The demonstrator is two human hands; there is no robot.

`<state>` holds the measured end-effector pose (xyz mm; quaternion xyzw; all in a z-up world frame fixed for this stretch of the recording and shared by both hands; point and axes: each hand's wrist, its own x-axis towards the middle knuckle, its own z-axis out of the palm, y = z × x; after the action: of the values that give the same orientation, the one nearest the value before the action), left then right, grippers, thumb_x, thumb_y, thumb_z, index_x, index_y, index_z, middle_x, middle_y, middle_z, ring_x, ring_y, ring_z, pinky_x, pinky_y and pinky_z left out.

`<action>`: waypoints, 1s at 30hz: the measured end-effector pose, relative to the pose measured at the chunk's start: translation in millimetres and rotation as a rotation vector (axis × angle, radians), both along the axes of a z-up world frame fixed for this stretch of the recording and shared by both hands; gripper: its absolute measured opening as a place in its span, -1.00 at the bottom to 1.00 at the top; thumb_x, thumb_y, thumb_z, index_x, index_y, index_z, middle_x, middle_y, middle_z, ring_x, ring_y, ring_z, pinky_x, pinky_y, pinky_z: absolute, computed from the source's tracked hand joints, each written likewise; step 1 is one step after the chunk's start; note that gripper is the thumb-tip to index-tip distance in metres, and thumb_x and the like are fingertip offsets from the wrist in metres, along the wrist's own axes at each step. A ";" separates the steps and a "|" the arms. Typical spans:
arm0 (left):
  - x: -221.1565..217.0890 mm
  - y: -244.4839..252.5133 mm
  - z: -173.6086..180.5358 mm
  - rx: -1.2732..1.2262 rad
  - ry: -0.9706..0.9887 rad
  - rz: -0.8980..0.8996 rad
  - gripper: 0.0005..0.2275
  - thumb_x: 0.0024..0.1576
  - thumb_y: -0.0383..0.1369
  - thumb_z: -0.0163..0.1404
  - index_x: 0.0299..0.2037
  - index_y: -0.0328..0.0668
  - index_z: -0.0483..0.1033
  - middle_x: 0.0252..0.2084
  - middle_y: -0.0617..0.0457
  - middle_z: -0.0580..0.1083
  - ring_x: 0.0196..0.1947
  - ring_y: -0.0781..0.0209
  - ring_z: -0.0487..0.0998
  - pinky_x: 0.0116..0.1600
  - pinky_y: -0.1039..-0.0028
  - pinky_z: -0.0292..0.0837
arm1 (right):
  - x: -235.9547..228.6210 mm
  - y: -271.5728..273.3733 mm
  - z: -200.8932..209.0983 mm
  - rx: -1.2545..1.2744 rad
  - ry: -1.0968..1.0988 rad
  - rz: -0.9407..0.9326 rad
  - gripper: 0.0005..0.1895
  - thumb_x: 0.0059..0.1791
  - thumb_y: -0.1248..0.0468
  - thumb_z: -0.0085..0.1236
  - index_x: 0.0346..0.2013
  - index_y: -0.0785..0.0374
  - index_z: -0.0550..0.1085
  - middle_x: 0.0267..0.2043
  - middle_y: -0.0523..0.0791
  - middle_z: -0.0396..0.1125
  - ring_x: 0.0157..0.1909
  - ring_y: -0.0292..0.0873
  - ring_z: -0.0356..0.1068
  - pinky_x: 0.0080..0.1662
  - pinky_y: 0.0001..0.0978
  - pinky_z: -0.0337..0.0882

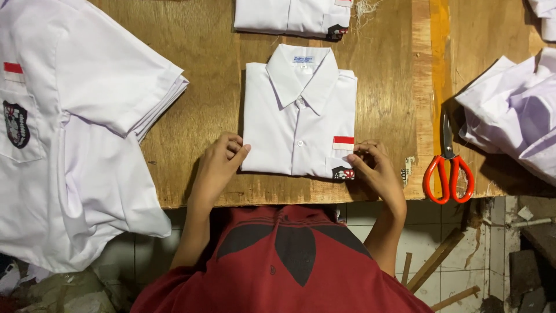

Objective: Trimming loose threads from white school shirts with scissors and folding them neatly on a wooden table.

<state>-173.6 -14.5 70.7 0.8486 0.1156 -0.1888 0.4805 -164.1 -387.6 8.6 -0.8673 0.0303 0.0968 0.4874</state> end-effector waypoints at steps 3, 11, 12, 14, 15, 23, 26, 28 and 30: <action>2.1 5.1 -1.9 0.010 -0.013 -0.020 -0.66 0.28 -0.19 0.03 0.07 -0.33 0.41 -0.17 -0.24 0.54 -0.14 -0.15 0.64 -0.10 0.11 0.55 | -1.3 3.6 1.4 -0.001 -0.001 -0.043 -0.68 -0.04 0.16 0.40 -0.05 0.20 0.61 -0.06 -0.04 0.32 -0.08 -0.09 0.36 -0.01 -0.21 0.37; 2.5 6.9 5.6 0.006 0.086 -0.114 -0.53 0.26 -0.10 0.02 0.16 -0.40 0.41 -0.02 -0.31 0.57 -0.04 -0.19 0.64 -0.01 0.06 0.51 | -16.9 9.1 17.8 0.302 0.164 -0.267 -0.61 0.01 0.26 0.32 0.05 0.42 0.48 -0.25 0.00 0.43 -0.27 -0.21 0.41 -0.34 -0.45 0.51; 3.7 7.1 7.0 0.006 0.100 -0.130 -0.53 0.27 -0.11 0.00 0.18 -0.43 0.42 -0.01 -0.34 0.56 -0.02 -0.20 0.64 0.00 0.06 0.51 | -19.9 5.5 18.0 0.254 0.196 -0.195 -0.57 -0.05 0.31 0.36 0.04 0.46 0.49 -0.23 0.02 0.43 -0.22 -0.17 0.40 -0.25 -0.35 0.52; 3.4 9.4 4.4 0.006 0.120 -0.151 -0.52 0.28 -0.12 -0.01 0.19 -0.46 0.42 0.00 -0.38 0.56 0.00 -0.21 0.64 0.01 0.06 0.50 | -25.0 0.5 14.4 0.206 0.232 -0.129 -0.53 -0.10 0.35 0.41 0.04 0.50 0.49 -0.20 0.03 0.43 -0.18 -0.13 0.39 -0.15 -0.24 0.53; 3.3 11.6 1.1 -0.045 0.118 -0.165 -0.54 0.27 -0.16 0.00 0.21 -0.45 0.41 -0.03 -0.37 0.57 -0.12 -0.13 0.64 -0.05 0.10 0.51 | -24.6 -0.8 11.1 0.244 0.229 -0.130 -0.54 -0.11 0.38 0.40 0.05 0.48 0.49 -0.19 0.03 0.44 -0.19 -0.15 0.40 -0.12 -0.28 0.52; 1.6 17.5 -1.3 -0.124 0.141 -0.201 -0.51 0.24 -0.27 0.05 0.29 -0.45 0.28 -0.09 -0.41 0.57 -0.29 -0.03 0.62 -0.13 0.17 0.54 | -26.9 -4.3 0.7 0.368 0.293 -0.146 -0.63 0.02 0.38 0.23 0.11 0.33 0.38 -0.20 0.03 0.47 -0.40 -0.15 0.44 -0.33 -0.32 0.51; 0.4 15.8 -1.0 -0.090 0.144 -0.196 -0.54 0.25 -0.28 0.05 0.25 -0.48 0.33 -0.13 -0.38 0.60 -0.33 -0.02 0.63 -0.18 0.21 0.53 | -29.3 2.4 11.8 0.315 0.307 -0.110 -0.54 0.00 0.38 0.24 0.17 0.30 0.33 -0.21 0.00 0.48 -0.39 -0.18 0.43 -0.33 -0.34 0.51; 1.1 12.9 4.0 -0.034 0.149 -0.176 -0.55 0.22 -0.26 0.09 0.24 -0.41 0.39 -0.09 -0.35 0.61 -0.30 -0.05 0.68 -0.09 0.17 0.54 | -32.4 15.3 38.0 0.206 0.333 -0.074 -0.33 -0.14 0.42 0.40 0.24 0.37 0.35 -0.16 0.05 0.46 -0.19 -0.08 0.37 -0.06 -0.18 0.52; -0.5 14.3 -1.0 -0.036 0.139 -0.166 -0.56 0.22 -0.25 0.09 0.22 -0.40 0.41 -0.10 -0.34 0.61 -0.31 -0.03 0.68 -0.09 0.17 0.53 | -29.3 12.2 20.8 0.214 0.326 -0.105 -0.34 -0.13 0.43 0.39 0.24 0.36 0.35 -0.18 0.05 0.46 -0.20 -0.07 0.39 -0.08 -0.18 0.53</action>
<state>-174.1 -0.2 69.7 0.8313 0.0747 -0.2884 0.4692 -193.4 -375.4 29.4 -0.7806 0.1435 0.2129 0.5699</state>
